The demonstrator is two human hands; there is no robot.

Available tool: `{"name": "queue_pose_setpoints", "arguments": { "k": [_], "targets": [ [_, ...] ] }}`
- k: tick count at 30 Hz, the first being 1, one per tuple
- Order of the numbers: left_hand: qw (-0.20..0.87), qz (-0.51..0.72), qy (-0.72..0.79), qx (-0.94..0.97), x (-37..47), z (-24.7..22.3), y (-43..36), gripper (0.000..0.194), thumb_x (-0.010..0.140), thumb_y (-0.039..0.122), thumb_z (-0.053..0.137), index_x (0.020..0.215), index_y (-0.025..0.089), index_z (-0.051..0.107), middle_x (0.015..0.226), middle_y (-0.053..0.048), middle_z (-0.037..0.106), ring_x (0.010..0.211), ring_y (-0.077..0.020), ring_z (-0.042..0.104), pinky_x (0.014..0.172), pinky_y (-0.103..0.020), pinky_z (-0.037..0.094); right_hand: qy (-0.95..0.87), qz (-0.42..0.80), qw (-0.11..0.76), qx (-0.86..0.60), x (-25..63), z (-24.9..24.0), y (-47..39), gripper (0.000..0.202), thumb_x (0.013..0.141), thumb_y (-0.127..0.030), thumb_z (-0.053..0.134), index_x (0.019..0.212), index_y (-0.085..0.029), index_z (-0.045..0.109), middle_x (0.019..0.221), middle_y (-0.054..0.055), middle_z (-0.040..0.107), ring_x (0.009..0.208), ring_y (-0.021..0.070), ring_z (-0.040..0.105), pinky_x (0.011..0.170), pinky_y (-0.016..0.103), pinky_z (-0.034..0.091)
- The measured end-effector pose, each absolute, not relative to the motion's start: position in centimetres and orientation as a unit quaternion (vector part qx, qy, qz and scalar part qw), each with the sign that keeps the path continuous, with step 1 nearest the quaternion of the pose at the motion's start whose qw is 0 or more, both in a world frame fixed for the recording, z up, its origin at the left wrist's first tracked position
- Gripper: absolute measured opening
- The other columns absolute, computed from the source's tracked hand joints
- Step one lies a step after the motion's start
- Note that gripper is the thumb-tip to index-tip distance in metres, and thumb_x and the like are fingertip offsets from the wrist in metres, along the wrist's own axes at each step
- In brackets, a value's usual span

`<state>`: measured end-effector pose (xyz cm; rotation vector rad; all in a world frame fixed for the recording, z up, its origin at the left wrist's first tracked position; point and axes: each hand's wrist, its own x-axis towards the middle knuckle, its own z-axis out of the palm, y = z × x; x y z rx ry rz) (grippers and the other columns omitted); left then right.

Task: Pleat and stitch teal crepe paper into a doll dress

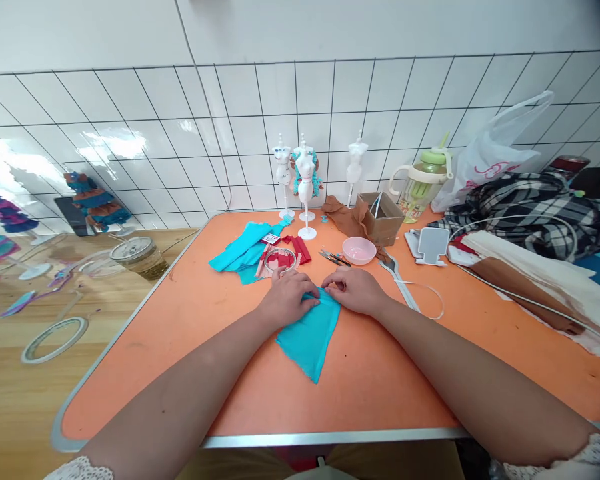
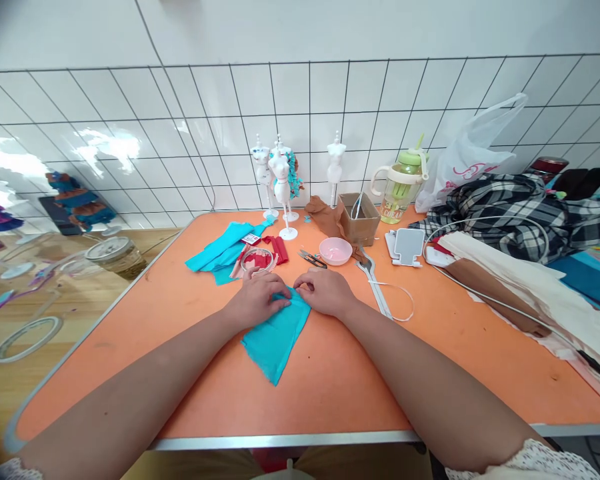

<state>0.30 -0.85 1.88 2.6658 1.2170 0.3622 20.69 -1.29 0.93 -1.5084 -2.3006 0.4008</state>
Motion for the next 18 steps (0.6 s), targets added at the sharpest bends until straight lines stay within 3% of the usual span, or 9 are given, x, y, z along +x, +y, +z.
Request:
{"name": "queue_pose_setpoints", "arguments": {
  "k": [7, 14, 18],
  "targets": [
    [0.111, 0.153, 0.428, 0.884, 0.2, 1.6, -0.7, 0.021, 0.083, 0.043, 0.057, 0.089, 0.027, 0.068, 0.094, -0.002, 0.066, 0.099, -0.0219, 0.056, 0.103, -0.048, 0.021, -0.801, 0.116, 0.174, -0.561, 19.4, 0.8, -1.6, 0.020, 0.083, -0.037, 0.054, 0.092, -0.025, 0.068, 0.089, 0.001, 0.060, 0.076, 0.0128, 0.053, 0.055, 0.023, 0.027],
    [0.108, 0.145, 0.457, 0.871, -0.2, 1.6, -0.3, 0.021, 0.078, 0.044, 0.061, 0.084, 0.026, 0.069, 0.091, -0.001, 0.067, 0.095, -0.0217, 0.058, 0.101, -0.046, 0.025, -0.830, 0.066, 0.208, -0.514, 19.4, 1.0, -1.9, 0.023, 0.086, -0.026, 0.051, 0.103, -0.027, 0.066, 0.099, 0.003, 0.056, 0.084, 0.0145, 0.055, 0.059, 0.025, 0.031],
    [0.101, 0.135, 0.457, 0.873, -0.3, 1.7, -0.2, 0.022, 0.077, 0.045, 0.062, 0.083, 0.025, 0.069, 0.091, -0.002, 0.067, 0.095, -0.0215, 0.058, 0.099, -0.044, 0.028, -0.852, 0.087, 0.146, -0.495, 19.6, 1.0, -2.0, 0.020, 0.086, -0.033, 0.053, 0.096, -0.027, 0.070, 0.091, 0.003, 0.059, 0.082, 0.0149, 0.056, 0.058, 0.025, 0.029]
  ]
}}
